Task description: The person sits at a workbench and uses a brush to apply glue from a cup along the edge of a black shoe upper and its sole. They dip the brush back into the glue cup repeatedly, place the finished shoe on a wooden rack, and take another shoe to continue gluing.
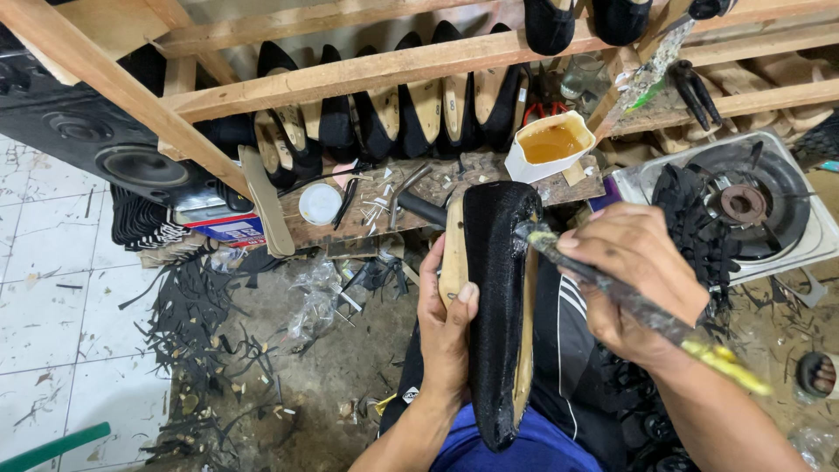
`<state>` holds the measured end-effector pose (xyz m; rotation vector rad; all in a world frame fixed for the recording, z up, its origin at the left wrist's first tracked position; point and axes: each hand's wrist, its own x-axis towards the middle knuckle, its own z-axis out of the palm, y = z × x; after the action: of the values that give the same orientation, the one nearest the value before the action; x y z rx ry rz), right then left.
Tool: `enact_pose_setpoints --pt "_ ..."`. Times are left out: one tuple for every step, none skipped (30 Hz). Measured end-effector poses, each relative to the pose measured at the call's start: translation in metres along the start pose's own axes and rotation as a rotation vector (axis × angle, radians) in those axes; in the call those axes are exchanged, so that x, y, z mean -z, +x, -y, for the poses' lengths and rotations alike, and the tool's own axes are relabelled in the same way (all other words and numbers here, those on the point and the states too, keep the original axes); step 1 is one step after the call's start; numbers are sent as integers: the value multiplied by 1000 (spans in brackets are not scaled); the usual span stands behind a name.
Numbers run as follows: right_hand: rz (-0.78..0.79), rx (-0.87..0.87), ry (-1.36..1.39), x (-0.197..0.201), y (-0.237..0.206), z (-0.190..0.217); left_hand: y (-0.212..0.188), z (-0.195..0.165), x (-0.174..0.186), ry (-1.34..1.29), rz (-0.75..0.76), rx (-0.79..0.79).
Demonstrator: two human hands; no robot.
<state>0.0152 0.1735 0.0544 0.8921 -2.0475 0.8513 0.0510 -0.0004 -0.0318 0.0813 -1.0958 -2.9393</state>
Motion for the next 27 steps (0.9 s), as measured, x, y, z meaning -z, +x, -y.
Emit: enact_pose_setpoints --pt "3 14 23 -1 0 -2 0 0 -1 -14 -2 13" --pt "8 27 50 -3 -1 -4 0 -1 -1 -7 0 2" --pt "-13 19 54 -3 -1 -5 0 -1 -1 0 2 -6" --pt "-35 11 54 -3 -1 -6 1 -1 -1 6 9 -14" --pt "-58 3 54 -3 -1 -6 2 0 -1 24 27 -33" --pt "-44 -1 25 -2 -2 -7 1 0 -1 42 42 -52" --pt "-31 -5 -2 0 -1 -6 1 1 -1 61 57 -71" --pt "-18 -8 -29 1 -1 -6 1 1 -1 59 46 -55" --pt "2 -5 -26 2 -1 -5 1 1 -2 57 33 -41" --pt "20 1 -23 2 -1 -5 2 1 -2 55 22 -28" --pt "38 6 -20 2 -1 -4 2 1 -2 37 19 -22" --pt "49 11 -8 2 -1 -3 2 0 -3 21 13 -13" --pt "61 16 4 2 -1 -2 2 0 -3 3 8 -5" --pt "70 24 17 1 -1 -1 3 -1 -3 -4 8 -3" --pt "75 26 32 0 -2 0 4 -1 -4 -10 7 -1" --pt "81 26 51 -1 -4 2 4 -2 -4 -16 2 2" --pt "87 28 69 -1 -6 3 4 -2 -4 -16 3 -2" --pt "99 24 71 -2 -8 5 5 -3 -4 -15 3 -5" --pt "112 18 72 -1 -10 6 6 -3 -4 -15 4 -8" --pt "124 13 73 -1 -12 6 6 -3 -4 -10 -1 -8" --pt "114 5 90 -2 -14 6 7 -4 -4 -5 -3 -8" --pt "104 -5 104 -1 -15 5 7 -3 -4 -1 -3 -6" --pt "94 -20 118 0 -16 4 7 -3 -5 1 -5 -3" --pt "97 -22 102 1 -16 4 7 -3 -6 2 -6 2" --pt "99 -23 87 1 -16 3 7 -2 -7 4 -7 5" --pt "100 -21 73 2 -16 2 7 -2 -8 -6 -8 15" --pt "104 -18 63 3 -16 2 7 -3 -9 -17 -10 22"
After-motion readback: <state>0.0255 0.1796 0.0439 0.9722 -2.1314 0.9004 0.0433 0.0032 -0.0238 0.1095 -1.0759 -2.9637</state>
